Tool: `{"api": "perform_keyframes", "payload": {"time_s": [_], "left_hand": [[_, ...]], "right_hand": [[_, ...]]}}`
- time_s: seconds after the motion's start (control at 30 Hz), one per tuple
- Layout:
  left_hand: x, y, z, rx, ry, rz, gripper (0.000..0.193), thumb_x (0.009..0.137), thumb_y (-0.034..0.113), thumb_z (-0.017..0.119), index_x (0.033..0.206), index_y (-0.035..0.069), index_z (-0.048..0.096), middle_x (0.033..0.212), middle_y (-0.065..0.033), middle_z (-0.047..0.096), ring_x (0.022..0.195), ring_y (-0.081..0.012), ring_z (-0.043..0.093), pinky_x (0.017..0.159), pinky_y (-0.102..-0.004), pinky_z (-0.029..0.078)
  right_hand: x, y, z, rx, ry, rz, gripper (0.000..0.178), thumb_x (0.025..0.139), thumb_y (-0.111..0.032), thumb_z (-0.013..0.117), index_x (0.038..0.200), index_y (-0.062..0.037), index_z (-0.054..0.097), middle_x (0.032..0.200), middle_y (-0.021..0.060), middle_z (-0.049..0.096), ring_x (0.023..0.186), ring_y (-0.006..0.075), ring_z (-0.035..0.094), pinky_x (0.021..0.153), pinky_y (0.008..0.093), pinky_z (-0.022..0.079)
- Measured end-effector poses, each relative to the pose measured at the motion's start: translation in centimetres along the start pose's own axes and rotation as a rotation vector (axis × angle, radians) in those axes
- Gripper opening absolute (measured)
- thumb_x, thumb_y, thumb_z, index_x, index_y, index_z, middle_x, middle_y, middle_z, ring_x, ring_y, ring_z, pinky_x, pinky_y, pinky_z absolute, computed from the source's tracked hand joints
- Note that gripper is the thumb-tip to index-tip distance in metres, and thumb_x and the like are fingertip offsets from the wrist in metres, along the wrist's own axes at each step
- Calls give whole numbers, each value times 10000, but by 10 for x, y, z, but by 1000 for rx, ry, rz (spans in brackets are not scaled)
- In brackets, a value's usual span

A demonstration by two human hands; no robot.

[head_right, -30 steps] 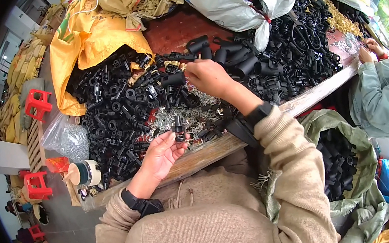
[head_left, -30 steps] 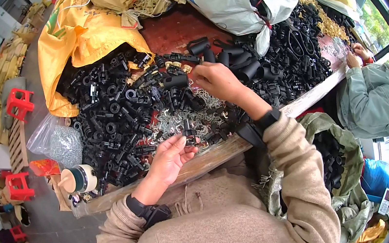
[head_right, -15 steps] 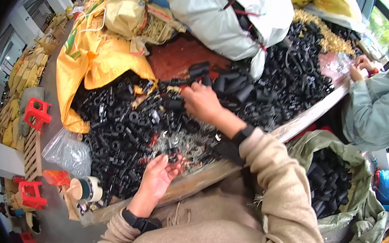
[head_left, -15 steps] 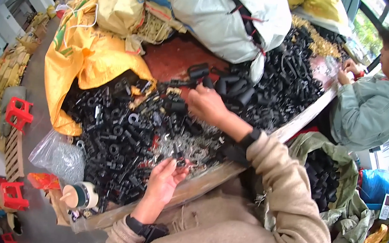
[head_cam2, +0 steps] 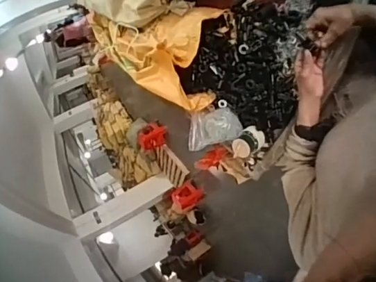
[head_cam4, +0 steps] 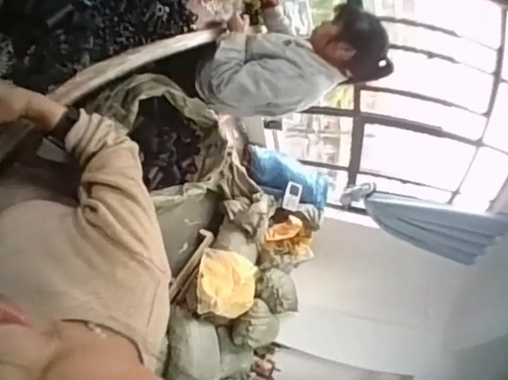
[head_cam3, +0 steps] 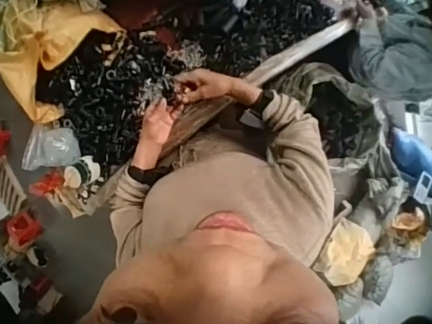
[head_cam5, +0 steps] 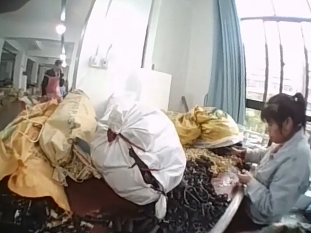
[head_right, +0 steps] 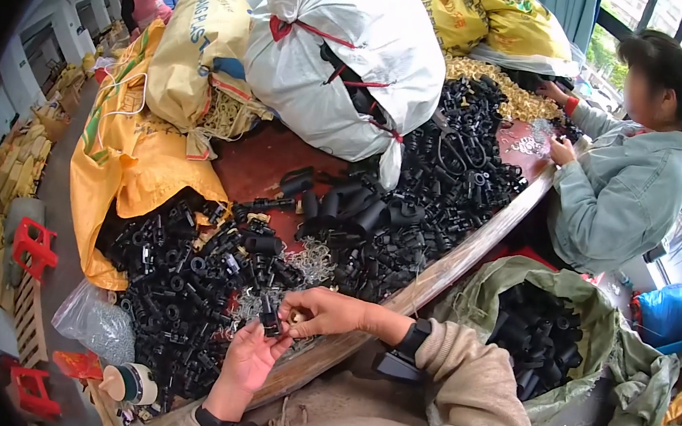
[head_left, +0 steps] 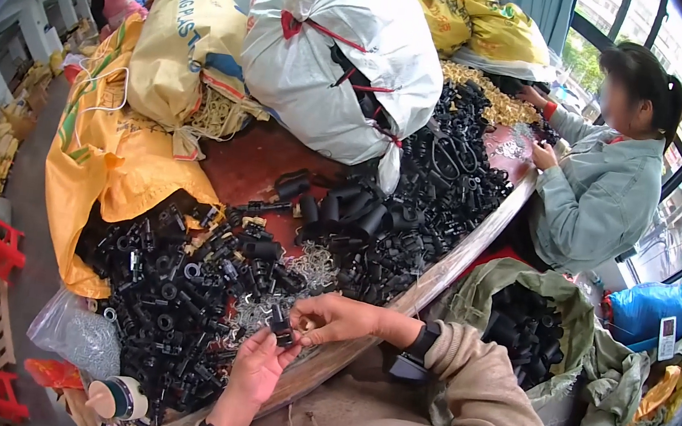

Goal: The person picks up a black plastic component and a small beige part, fits the beige part into the component, and then slides a larger black plastic sleeve over the assembly. This process is repeated with several sets of components at the workstation.

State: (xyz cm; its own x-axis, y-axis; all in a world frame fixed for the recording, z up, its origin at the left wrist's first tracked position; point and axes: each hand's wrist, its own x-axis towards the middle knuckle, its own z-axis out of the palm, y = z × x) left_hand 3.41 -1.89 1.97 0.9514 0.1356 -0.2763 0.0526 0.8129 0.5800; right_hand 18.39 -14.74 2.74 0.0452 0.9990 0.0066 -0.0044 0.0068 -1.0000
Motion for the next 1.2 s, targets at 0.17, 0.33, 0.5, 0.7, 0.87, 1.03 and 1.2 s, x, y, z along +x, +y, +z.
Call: {"api": "perform_keyframes", "payload": {"time_s": [0.17, 0.33, 0.5, 0.7, 0.87, 1.03, 1.2], "left_hand": [[-2, 4, 4, 21, -31, 5, 245, 828, 108, 455, 1033, -24, 474, 973, -126, 541, 926, -214, 523, 846, -328, 413], [0, 5, 4, 2, -21, -2, 234, 835, 105, 441, 1033, -16, 475, 973, -121, 543, 922, -202, 528, 824, -298, 426], [1, 5, 1, 13, 12, -74, 235, 820, 122, 478, 1012, -13, 493, 931, -132, 569, 868, -215, 565, 744, -264, 470], [-3, 3, -7, 8, 96, -96, 232, 807, 120, 507, 1004, -2, 508, 896, -116, 584, 792, -201, 589, 658, -222, 487], [-4, 4, -5, 50, 89, -156, 236, 792, 115, 532, 997, -2, 516, 881, -99, 585, 763, -186, 590, 635, -214, 484], [-5, 0, -9, 57, 86, -215, 252, 776, 117, 560, 991, -9, 521, 864, -79, 586, 748, -168, 589, 624, -200, 476], [-4, 0, -12, 63, 132, -249, 210, 788, 87, 533, 972, -13, 519, 854, -91, 582, 757, -200, 592, 622, -226, 494]], "right_hand": [[-2, -6, 6, -207, 109, -120, 336, 753, -100, 581, 1046, 8, 455, 848, 54, 506, 746, 108, 485, 634, 234, 407], [-8, 3, 3, -356, 87, -335, 386, 799, -97, 519, 1146, 27, 402, 933, 90, 501, 783, 142, 496, 680, 242, 415], [-13, 2, 9, 244, 286, 53, 327, 844, -118, 458, 1132, 32, 423, 870, 38, 521, 714, 95, 498, 661, 224, 425], [-11, 7, 10, 247, 460, 132, 311, 835, -170, 483, 1090, 8, 478, 801, 16, 556, 651, 51, 489, 610, 184, 404], [-7, -6, 11, 33, 299, 25, 255, 833, -152, 485, 1019, 21, 505, 776, 17, 558, 654, 89, 503, 609, 214, 413], [-1, -26, 12, -253, 150, -29, 196, 813, -97, 500, 963, 28, 507, 733, 52, 557, 670, 136, 526, 618, 253, 419], [1, -25, 13, -387, 181, -6, 117, 771, -68, 530, 869, -5, 535, 744, 106, 556, 694, 232, 561, 608, 282, 433]]}}
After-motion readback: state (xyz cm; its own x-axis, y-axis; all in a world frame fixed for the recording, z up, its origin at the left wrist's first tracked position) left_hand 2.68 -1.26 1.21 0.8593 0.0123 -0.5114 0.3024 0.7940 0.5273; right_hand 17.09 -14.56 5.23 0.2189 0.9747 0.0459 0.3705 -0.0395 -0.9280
